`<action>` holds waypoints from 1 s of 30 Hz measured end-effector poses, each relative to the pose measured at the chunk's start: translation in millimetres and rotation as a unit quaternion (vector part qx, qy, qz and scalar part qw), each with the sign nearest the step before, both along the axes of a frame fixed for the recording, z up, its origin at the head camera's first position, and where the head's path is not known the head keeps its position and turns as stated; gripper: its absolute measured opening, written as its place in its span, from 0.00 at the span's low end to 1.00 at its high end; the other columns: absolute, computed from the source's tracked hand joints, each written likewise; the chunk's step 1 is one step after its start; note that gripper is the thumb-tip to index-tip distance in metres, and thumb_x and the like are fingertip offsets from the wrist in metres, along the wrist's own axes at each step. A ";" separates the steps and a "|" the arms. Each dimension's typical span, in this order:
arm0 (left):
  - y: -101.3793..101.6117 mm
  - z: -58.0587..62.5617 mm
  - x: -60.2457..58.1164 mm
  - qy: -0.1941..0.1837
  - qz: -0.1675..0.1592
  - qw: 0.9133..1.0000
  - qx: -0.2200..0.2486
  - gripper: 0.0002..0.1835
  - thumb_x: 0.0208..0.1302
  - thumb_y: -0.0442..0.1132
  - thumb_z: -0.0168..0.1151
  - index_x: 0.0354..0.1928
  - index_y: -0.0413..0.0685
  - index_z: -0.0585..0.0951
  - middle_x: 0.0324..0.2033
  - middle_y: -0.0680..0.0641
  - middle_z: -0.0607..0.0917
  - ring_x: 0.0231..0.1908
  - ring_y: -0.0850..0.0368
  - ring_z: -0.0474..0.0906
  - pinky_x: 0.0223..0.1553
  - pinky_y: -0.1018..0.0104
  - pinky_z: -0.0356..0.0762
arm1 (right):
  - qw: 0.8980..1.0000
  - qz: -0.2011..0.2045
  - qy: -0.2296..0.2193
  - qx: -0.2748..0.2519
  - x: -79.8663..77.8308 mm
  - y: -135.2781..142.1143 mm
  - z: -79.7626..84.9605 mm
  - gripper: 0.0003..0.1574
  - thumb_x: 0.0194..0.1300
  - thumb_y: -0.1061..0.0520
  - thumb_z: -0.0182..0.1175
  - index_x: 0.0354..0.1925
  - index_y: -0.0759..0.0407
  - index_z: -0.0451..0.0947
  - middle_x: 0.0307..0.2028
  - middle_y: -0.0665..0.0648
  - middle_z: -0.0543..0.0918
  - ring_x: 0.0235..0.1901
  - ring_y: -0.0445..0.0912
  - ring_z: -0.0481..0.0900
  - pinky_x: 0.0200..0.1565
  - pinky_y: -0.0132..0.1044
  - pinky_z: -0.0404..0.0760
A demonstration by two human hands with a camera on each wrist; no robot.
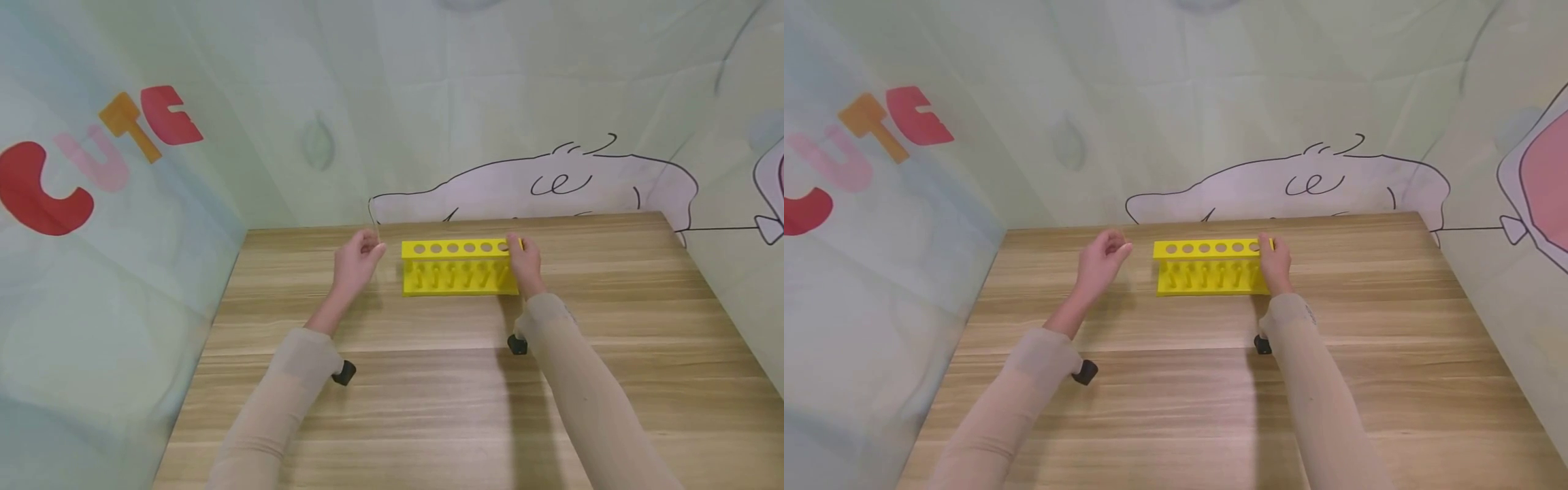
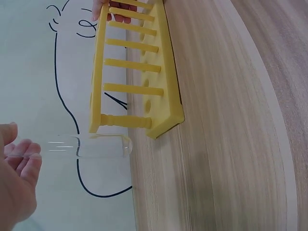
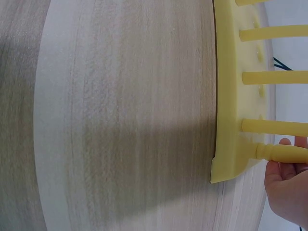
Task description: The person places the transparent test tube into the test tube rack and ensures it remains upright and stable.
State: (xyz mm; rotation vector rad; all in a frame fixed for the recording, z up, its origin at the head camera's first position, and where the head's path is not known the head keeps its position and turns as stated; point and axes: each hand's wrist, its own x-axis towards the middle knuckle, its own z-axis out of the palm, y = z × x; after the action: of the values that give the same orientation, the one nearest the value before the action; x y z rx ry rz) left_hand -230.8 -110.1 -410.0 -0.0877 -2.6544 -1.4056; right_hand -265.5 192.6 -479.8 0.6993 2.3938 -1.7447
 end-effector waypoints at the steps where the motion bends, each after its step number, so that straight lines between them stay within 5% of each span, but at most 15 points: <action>1: 0.8 0.2 -0.6 0.003 0.002 1.000 0.001 0.15 0.58 0.42 0.58 0.45 0.42 0.74 0.40 0.44 0.81 0.43 0.54 0.78 0.45 0.66 0.77 | 1.000 0.000 -0.001 0.000 -0.2 0.0 -0.1 0.38 0.65 0.35 0.35 0.62 0.59 0.55 0.62 0.59 0.60 0.58 0.52 0.59 0.64 0.46 0.57; 17: 13.5 6.2 -7.2 0.029 0.023 0.996 0.075 0.15 0.57 0.40 0.59 0.44 0.38 0.74 0.40 0.42 0.82 0.43 0.53 0.79 0.46 0.68 0.77 | 1.000 -0.008 0.005 -0.005 -2.0 -0.3 -0.7 0.36 0.65 0.37 0.37 0.60 0.59 0.58 0.59 0.59 0.64 0.57 0.51 0.61 0.63 0.46 0.58; 30: 25.6 10.9 -11.8 0.036 0.018 0.995 0.090 0.15 0.58 0.40 0.58 0.45 0.40 0.74 0.41 0.43 0.81 0.44 0.54 0.78 0.46 0.69 0.76 | 1.000 -0.006 0.001 -0.002 -1.9 0.3 -2.5 0.35 0.65 0.36 0.36 0.59 0.58 0.60 0.59 0.59 0.63 0.55 0.52 0.61 0.62 0.46 0.59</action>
State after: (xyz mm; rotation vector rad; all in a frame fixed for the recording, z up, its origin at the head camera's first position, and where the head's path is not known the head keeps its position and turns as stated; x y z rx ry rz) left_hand -242.6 -84.5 -399.1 -0.0692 -2.4464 -1.5908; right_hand -267.5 192.8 -482.3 0.7129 2.3908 -1.7557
